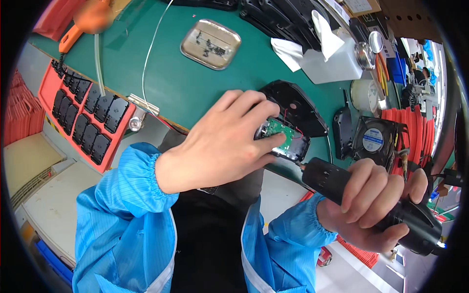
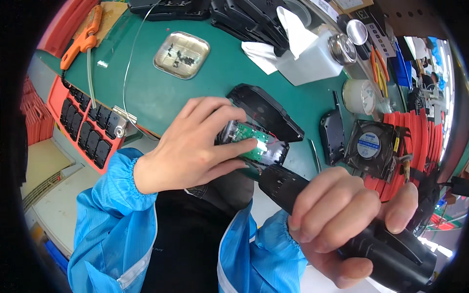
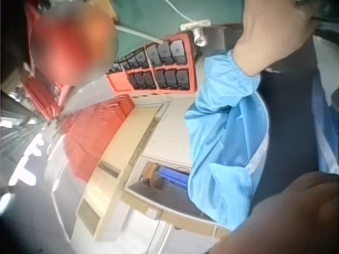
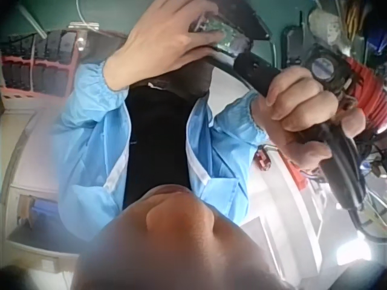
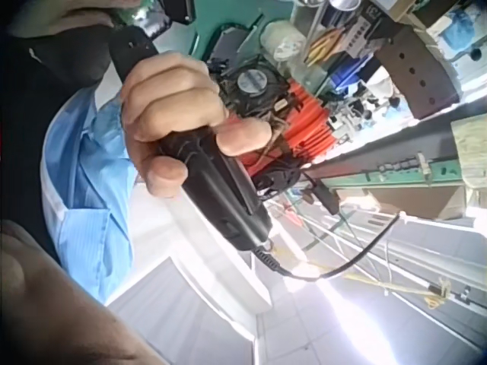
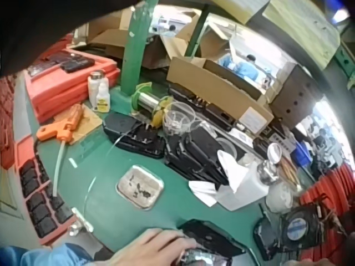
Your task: Assembling and testing handheld electronic units at a factory workbench.
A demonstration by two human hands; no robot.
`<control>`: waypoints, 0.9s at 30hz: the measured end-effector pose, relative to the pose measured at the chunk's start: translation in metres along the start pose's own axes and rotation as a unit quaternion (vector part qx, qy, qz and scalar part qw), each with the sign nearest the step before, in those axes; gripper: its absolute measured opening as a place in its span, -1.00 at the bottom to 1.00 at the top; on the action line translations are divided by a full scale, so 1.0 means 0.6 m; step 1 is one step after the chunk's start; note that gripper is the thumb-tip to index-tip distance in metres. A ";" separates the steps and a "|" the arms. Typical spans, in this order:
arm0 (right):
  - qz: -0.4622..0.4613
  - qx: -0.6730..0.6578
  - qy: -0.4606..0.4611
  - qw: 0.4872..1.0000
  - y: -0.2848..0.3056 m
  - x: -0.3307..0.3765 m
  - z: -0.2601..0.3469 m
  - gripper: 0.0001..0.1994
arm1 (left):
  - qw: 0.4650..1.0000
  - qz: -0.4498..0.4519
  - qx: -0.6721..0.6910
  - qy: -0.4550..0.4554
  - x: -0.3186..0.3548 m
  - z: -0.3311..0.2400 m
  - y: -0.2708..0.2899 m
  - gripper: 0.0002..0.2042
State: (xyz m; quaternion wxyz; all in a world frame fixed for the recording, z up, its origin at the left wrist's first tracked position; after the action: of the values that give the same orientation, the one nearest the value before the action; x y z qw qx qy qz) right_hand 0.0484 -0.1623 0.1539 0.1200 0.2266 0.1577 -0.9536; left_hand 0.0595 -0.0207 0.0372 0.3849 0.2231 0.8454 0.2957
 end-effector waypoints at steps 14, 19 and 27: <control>0.003 -0.014 -0.012 1.000 0.007 0.004 -0.021 -0.56 | 1.000 -0.010 -0.001 0.007 -0.005 0.000 0.000 -0.68; -0.002 -0.012 -0.013 1.000 0.010 0.004 -0.023 -0.56 | 1.000 0.001 0.001 0.008 -0.004 0.001 -0.002 -0.58; 0.003 -0.015 -0.015 1.000 0.005 0.004 -0.027 -0.57 | 1.000 0.006 0.001 0.009 -0.002 0.001 -0.004 -0.56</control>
State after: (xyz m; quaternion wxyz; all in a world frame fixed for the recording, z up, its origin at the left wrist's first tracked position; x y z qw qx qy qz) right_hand 0.0537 -0.1600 0.1385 0.1291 0.2108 0.1698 -0.9540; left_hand 0.0605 -0.0228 0.0360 0.3754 0.2262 0.8476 0.2993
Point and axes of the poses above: each hand's wrist, its own x-axis away from the middle knuckle, its own y-axis out of the back of the hand, z = x × y, the point moved 9 cm from there along -x, towards the middle knuckle, and after that the axes turned 10 degrees about -y, right-handed, at the moved point
